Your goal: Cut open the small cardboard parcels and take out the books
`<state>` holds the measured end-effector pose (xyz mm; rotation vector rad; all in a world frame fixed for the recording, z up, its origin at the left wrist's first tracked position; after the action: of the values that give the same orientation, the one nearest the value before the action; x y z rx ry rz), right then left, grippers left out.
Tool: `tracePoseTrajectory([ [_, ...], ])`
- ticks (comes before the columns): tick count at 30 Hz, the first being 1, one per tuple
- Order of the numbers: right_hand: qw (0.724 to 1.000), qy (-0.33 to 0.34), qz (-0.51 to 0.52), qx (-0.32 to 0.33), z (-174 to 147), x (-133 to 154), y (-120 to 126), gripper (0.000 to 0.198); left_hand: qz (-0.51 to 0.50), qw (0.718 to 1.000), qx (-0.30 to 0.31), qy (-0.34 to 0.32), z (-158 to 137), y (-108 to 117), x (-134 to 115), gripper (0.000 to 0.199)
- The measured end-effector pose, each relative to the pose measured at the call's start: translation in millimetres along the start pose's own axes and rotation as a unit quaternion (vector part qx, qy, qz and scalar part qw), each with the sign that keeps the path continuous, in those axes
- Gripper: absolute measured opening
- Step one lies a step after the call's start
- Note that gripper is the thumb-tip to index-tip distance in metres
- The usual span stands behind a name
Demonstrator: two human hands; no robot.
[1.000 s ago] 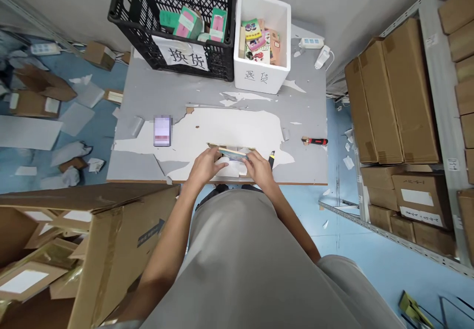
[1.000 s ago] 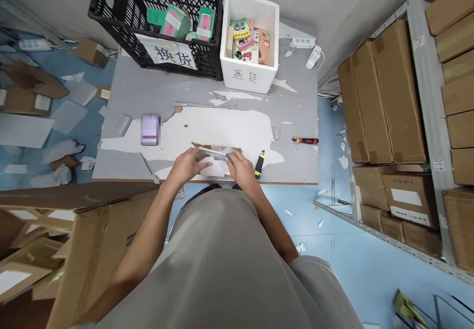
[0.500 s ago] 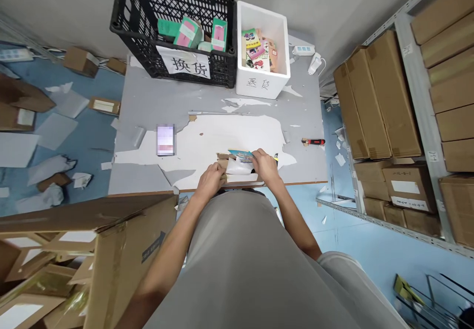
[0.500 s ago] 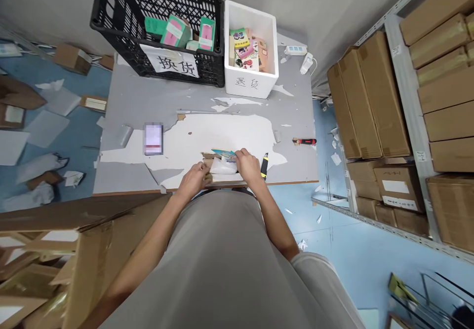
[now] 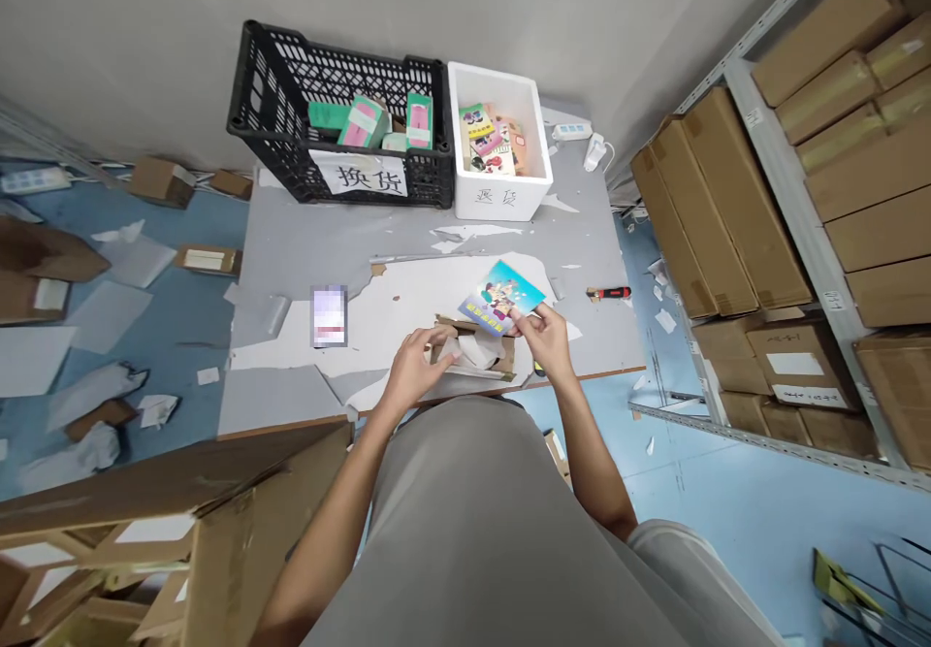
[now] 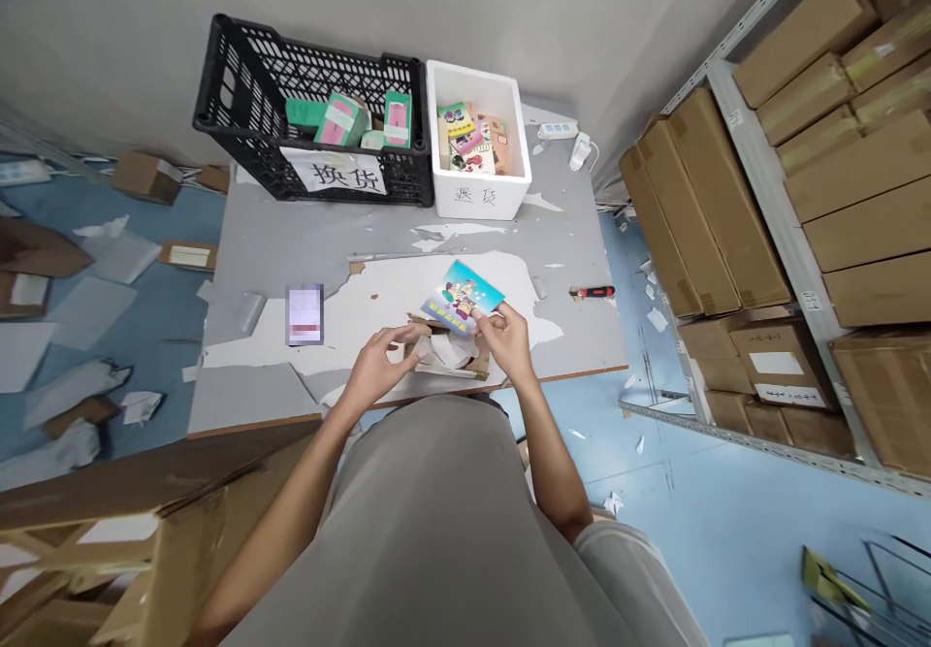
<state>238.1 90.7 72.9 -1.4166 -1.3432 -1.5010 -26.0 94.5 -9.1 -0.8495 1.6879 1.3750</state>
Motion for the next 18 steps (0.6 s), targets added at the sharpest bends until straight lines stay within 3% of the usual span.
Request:
tracePoseTrajectory([
  [3, 0.989, -0.028, 0.144, -0.017, -3, 19, 1, 0.051, -0.176, 0.984, -0.020, 0.024, 10, 11, -36, 0.070],
  [7, 0.980, -0.060, 0.192, -0.001, -12, 29, -12, 0.055, -0.285, 0.956, -0.057, 0.031, 19, 22, -78, 0.070],
  [12, 0.986, -0.061, 0.149, 0.050, -14, 23, -14, 0.054, -0.267, 0.957, -0.115, 0.018, 26, 37, -89, 0.061],
  [18, 0.998, 0.057, -0.016, -0.025, -3, 37, 29, 0.061, -0.132, 0.976, -0.146, -0.094, 29, 68, -124, 0.041],
])
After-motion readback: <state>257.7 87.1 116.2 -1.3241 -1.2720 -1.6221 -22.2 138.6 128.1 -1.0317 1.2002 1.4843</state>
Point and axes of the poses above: each hand's wrist, its own z-axis towards the middle knuckle, its own y-axis out of the back of the hand, x = y × z, the point moved 10 cm from there along z, towards the middle knuckle, and after that the axes turned 5 degrees about -x, right-handed, at the moved point
